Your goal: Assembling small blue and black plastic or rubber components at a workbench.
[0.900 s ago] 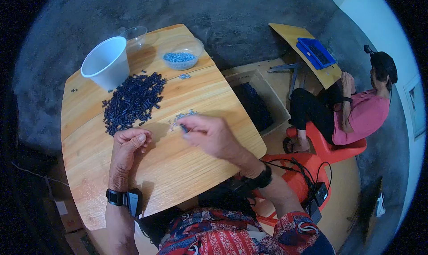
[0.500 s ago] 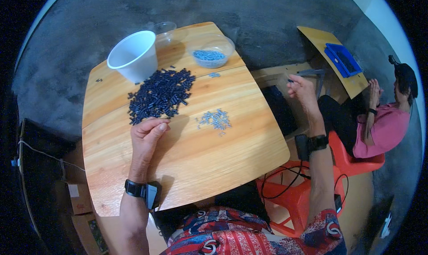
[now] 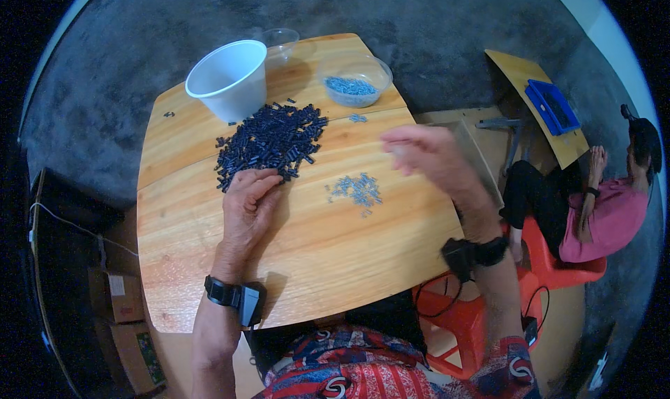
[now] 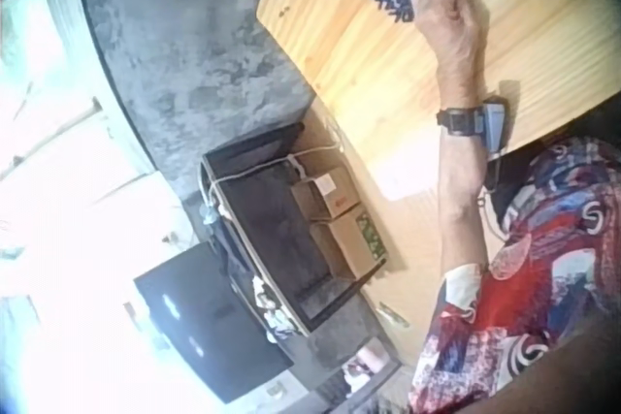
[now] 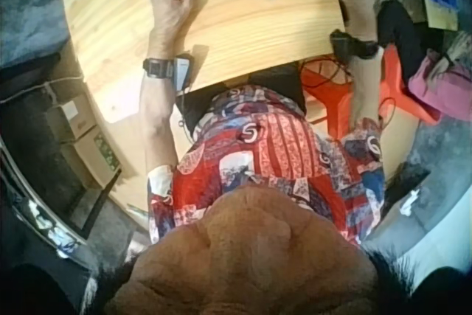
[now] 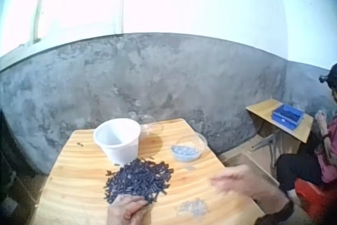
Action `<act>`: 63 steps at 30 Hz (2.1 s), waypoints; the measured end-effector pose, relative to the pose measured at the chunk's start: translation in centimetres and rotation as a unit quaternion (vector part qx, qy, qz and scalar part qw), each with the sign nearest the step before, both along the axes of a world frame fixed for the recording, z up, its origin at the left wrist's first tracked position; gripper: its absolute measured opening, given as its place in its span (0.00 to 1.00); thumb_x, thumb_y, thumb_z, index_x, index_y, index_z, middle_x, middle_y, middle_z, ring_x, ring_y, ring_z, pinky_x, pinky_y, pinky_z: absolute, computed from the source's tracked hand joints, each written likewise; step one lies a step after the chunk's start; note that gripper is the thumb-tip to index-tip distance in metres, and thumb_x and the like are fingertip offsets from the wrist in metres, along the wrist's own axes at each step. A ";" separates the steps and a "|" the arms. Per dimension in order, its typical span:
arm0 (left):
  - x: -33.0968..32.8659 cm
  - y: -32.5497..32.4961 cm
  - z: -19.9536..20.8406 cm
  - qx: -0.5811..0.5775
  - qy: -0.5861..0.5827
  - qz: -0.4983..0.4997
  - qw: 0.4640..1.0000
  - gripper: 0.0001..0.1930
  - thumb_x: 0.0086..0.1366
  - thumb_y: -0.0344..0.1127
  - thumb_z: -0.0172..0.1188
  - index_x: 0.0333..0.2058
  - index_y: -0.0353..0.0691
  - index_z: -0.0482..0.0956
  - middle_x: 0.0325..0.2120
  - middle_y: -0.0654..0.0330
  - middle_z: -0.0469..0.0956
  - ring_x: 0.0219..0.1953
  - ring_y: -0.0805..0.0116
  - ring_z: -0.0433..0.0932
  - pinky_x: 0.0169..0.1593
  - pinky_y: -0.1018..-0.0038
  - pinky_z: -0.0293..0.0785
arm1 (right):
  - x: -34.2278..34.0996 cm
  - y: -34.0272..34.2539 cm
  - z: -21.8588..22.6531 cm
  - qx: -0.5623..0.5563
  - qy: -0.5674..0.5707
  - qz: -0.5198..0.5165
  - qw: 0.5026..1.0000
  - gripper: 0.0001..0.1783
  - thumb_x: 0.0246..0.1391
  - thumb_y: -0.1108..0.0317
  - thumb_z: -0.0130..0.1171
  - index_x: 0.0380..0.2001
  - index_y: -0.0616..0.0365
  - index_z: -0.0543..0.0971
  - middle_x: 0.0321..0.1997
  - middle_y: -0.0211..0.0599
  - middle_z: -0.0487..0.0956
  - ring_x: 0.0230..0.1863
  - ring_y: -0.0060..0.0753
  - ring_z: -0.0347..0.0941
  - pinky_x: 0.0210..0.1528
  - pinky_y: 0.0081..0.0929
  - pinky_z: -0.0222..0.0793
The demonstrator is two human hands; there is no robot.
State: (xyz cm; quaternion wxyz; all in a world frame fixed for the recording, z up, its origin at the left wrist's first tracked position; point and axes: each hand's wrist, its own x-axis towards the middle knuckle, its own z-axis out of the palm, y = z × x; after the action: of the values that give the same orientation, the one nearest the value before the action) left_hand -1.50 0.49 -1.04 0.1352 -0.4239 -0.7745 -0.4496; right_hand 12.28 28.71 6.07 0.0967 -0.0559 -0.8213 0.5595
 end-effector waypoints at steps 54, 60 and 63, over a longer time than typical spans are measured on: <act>-4.7 2.3 -0.5 -0.088 0.009 0.135 0.987 0.09 0.45 0.27 0.65 0.28 0.42 0.82 0.31 0.61 0.77 0.39 0.59 0.72 0.45 0.63 0.64 | -6.2 -8.9 -5.3 0.227 0.173 0.002 0.958 0.07 0.48 0.77 0.56 0.34 0.62 0.75 0.30 0.44 0.74 0.32 0.47 0.74 0.33 0.36 0.71; -5.2 1.9 -0.1 -0.024 0.026 0.117 0.992 0.08 0.43 0.23 0.65 0.26 0.39 0.81 0.28 0.59 0.78 0.35 0.58 0.73 0.40 0.66 0.70 | -6.4 -8.3 -4.8 0.223 0.176 0.029 0.958 0.07 0.48 0.76 0.55 0.33 0.62 0.75 0.30 0.43 0.74 0.31 0.46 0.74 0.32 0.35 0.71; -4.8 1.6 1.1 -0.016 0.045 0.123 0.991 0.07 0.44 0.22 0.64 0.26 0.39 0.81 0.28 0.59 0.78 0.35 0.58 0.73 0.40 0.67 0.70 | -5.9 -9.1 -4.7 0.239 0.196 0.128 0.942 0.04 0.47 0.75 0.55 0.29 0.61 0.74 0.28 0.40 0.73 0.30 0.41 0.73 0.31 0.34 0.71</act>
State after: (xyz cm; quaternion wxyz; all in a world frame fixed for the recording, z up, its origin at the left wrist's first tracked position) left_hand -6.27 2.04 0.10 0.2175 -0.3473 -0.8208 -0.3979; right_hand 6.39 19.57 1.42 0.1933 0.1851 -0.8960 0.3542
